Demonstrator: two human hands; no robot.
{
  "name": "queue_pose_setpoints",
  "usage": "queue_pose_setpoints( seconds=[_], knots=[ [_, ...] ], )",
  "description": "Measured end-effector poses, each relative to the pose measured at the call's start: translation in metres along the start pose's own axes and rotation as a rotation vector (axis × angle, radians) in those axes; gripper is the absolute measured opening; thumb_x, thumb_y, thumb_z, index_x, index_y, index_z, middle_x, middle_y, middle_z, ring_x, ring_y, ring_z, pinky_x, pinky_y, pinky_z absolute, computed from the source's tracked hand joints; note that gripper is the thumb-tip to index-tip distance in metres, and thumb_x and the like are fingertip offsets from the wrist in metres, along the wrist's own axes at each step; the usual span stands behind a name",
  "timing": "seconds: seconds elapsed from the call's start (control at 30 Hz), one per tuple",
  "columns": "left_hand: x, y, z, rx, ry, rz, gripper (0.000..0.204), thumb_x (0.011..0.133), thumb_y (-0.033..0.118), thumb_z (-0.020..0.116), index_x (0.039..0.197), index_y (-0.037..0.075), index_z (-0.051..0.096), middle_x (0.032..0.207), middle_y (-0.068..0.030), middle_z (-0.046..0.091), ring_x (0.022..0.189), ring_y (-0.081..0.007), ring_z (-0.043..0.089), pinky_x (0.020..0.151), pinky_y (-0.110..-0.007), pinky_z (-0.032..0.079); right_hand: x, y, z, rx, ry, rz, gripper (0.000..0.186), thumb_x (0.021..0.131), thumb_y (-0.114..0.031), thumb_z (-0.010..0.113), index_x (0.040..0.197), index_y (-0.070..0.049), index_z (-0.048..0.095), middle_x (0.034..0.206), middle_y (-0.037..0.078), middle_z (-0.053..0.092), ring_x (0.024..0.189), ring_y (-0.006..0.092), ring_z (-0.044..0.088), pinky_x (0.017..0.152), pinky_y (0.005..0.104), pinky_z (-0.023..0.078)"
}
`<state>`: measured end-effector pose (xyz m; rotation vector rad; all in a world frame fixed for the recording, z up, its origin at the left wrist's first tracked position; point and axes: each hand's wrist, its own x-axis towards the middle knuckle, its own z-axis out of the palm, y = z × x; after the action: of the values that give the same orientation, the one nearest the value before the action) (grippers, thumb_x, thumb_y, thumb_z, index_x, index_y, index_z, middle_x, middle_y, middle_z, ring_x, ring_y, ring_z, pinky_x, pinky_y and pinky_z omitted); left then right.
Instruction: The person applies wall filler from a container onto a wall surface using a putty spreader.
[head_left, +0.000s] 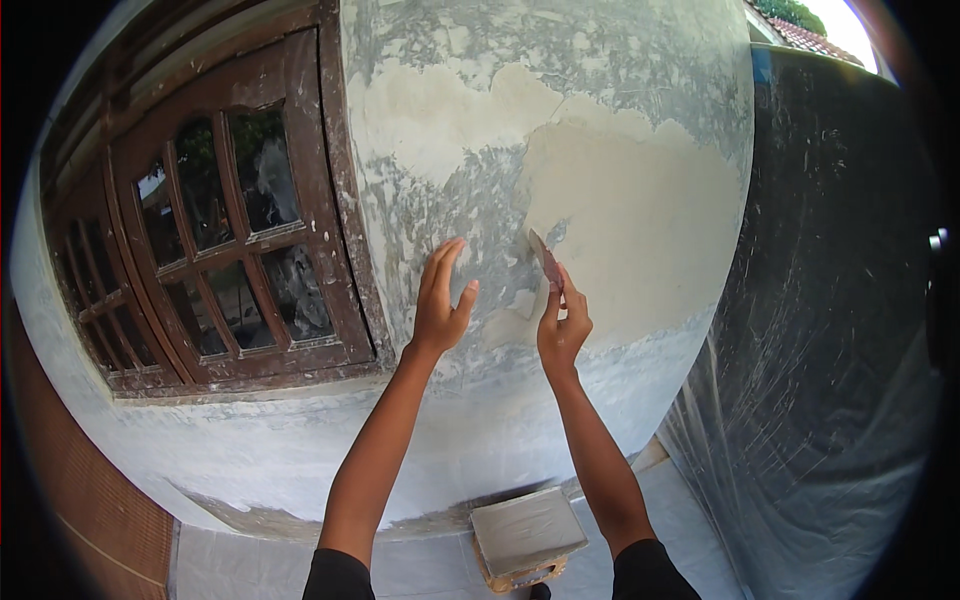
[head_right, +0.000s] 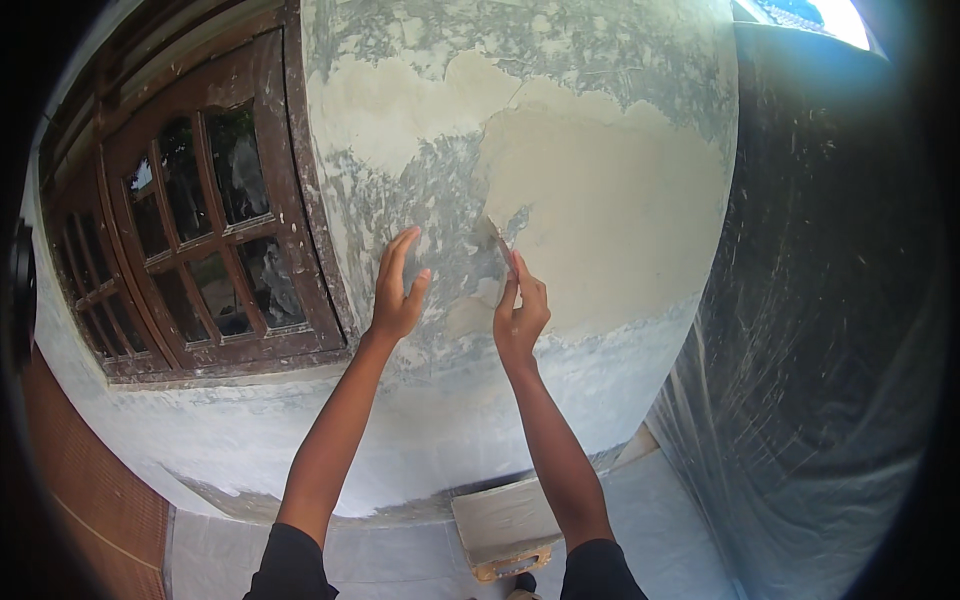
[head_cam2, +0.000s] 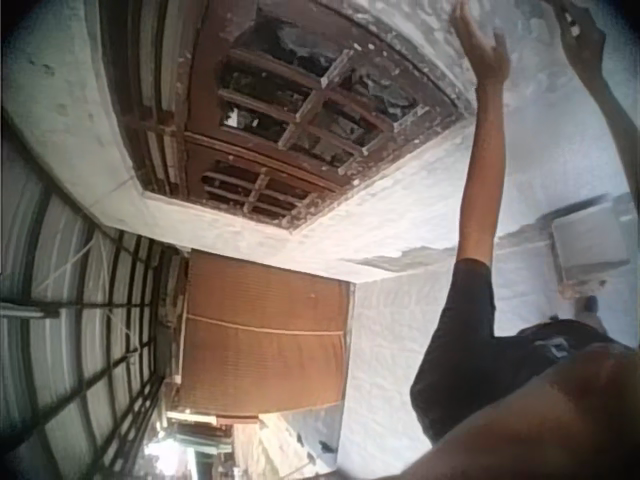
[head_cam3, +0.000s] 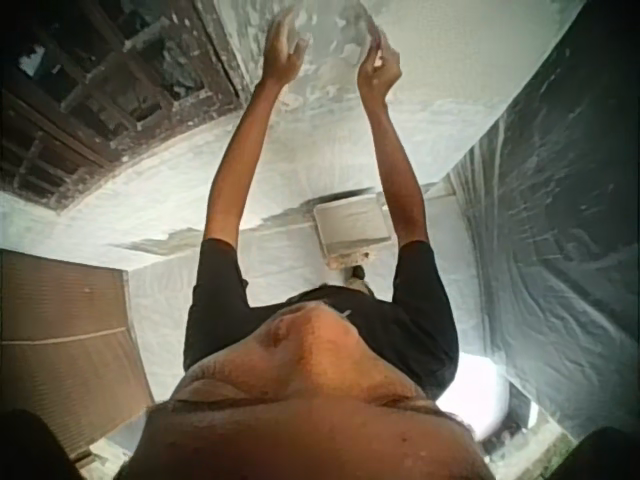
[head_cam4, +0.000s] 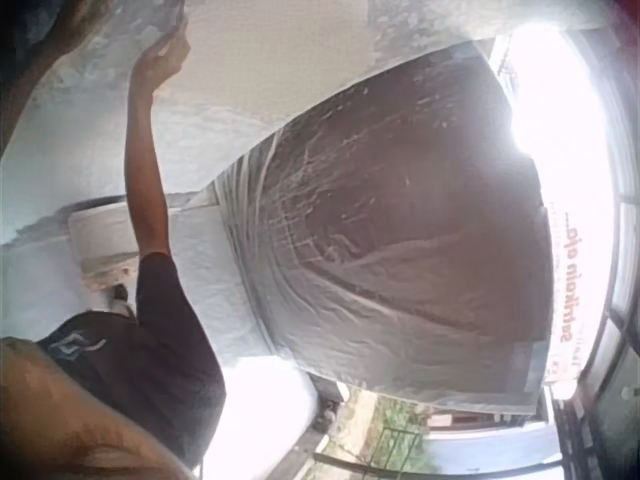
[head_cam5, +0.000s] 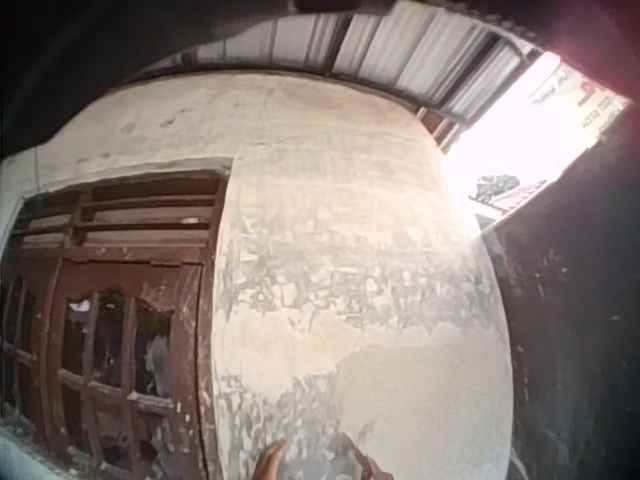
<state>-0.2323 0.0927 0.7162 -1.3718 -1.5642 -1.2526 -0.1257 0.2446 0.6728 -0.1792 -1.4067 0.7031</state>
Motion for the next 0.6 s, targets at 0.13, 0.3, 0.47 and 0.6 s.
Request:
queue_pose_setpoints(
  seconds=[0.13, 0.3, 0.47, 0.6],
  knots=[
    [0.018, -0.005, 0.009, 0.127, 0.047, 0.071, 0.056, 0.092, 0.019, 0.054, 0.144, 0.002, 0.041, 0.147, -0.0176, 0.044, 0.140, -0.0344, 0.037, 0.117, -0.046, 0.026, 0.002, 0.012, 0.005, -0.122, 0.014, -0.286, 0.038, 0.090, 0.005, 0.061, 0.126, -0.006, 0.066, 0.109, 0.010, 0.071, 0.095, 0.0233, 0.065, 0.080, 0.0331, 0.048],
    [0.027, -0.012, 0.019, 0.313, 0.102, 0.118, 0.056, 0.092, 0.018, 0.056, 0.144, 0.003, 0.043, 0.149, -0.0156, 0.042, 0.141, -0.0350, 0.036, 0.118, -0.051, 0.024, -0.001, 0.034, -0.001, -0.197, -0.161, -0.511, 0.040, 0.087, 0.004, 0.066, 0.125, -0.006, 0.066, 0.125, 0.010, 0.068, 0.110, 0.0256, 0.065, 0.085, 0.0348, 0.042],
    [0.024, -0.022, 0.021, 0.480, 0.103, 0.148, 0.054, 0.091, 0.012, 0.054, 0.144, 0.005, 0.044, 0.150, -0.0127, 0.042, 0.142, -0.0316, 0.036, 0.118, -0.052, 0.024, -0.002, 0.048, 0.006, -0.217, -0.238, -0.576, 0.041, 0.084, -0.003, 0.069, 0.125, -0.007, 0.066, 0.131, 0.009, 0.065, 0.114, 0.0236, 0.064, 0.078, 0.0335, 0.040],
    [0.024, -0.031, 0.025, 0.487, 0.109, 0.177, 0.053, 0.090, 0.011, 0.053, 0.142, 0.004, 0.046, 0.149, -0.0139, 0.044, 0.142, -0.0333, 0.037, 0.118, -0.052, 0.024, 0.004, 0.048, 0.011, -0.276, -0.232, -0.648, 0.041, 0.080, -0.005, 0.074, 0.121, -0.008, 0.069, 0.129, 0.009, 0.066, 0.103, 0.0189, 0.068, 0.072, 0.0321, 0.038]
  ],
)
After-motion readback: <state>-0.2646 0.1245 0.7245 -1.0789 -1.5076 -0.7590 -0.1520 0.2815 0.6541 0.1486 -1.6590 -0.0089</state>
